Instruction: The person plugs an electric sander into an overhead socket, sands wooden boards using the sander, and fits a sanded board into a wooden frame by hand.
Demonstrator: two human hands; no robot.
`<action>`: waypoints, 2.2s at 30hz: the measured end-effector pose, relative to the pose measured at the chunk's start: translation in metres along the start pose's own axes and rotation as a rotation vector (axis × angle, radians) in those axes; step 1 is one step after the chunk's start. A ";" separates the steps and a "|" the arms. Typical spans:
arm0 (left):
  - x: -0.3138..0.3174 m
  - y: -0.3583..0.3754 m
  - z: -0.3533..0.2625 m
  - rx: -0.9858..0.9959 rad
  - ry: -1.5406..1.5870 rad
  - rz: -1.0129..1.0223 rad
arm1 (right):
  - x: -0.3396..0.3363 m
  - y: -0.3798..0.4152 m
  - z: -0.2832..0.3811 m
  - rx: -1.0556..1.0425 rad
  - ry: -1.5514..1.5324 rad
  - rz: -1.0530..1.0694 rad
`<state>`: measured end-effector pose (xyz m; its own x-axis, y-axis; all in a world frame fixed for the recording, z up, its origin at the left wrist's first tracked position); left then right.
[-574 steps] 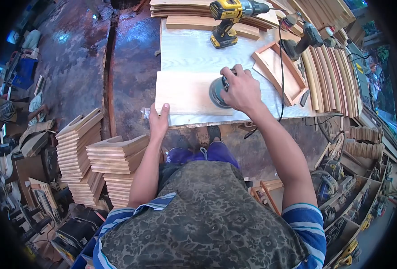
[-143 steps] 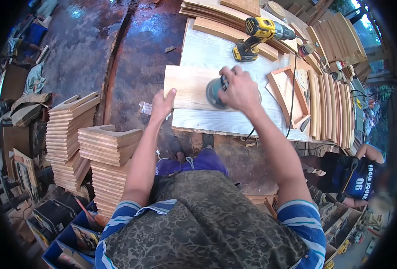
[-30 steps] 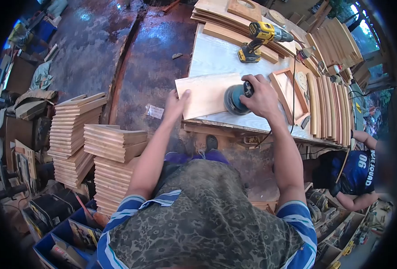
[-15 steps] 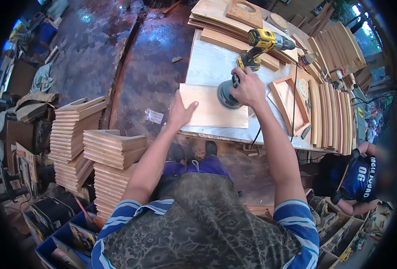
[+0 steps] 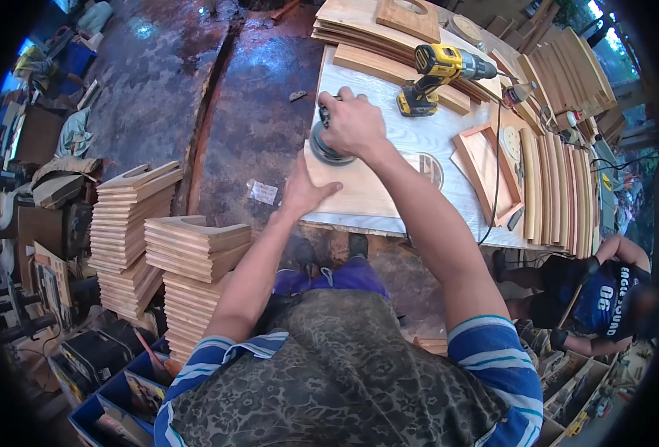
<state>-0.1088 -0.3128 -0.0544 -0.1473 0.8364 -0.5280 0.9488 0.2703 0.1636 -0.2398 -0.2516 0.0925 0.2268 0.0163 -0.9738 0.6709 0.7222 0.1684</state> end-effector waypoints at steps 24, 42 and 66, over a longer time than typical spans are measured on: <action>0.011 -0.002 -0.002 0.047 0.326 0.062 | 0.005 0.126 -0.102 0.264 -0.020 -0.076; 0.009 -0.007 -0.002 0.062 0.255 0.040 | 0.004 0.145 -0.063 0.157 -0.080 -0.037; -0.035 -0.085 0.092 -0.121 0.326 -0.314 | -0.039 0.363 -0.125 0.407 -0.349 -0.244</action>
<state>-0.1584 -0.4086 -0.1266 -0.5203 0.8062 -0.2816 0.8078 0.5716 0.1438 -0.0931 0.0961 0.1726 0.2040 -0.3952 -0.8957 0.9344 0.3516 0.0577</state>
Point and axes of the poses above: each hand's wrist, its own y-axis away from the middle knuckle, its own x-axis out of the palm, z = x × y, the point moved 8 cm from there along -y, towards the middle knuckle, and after that the axes turned 11 degrees about z, right-handed, at the moved point
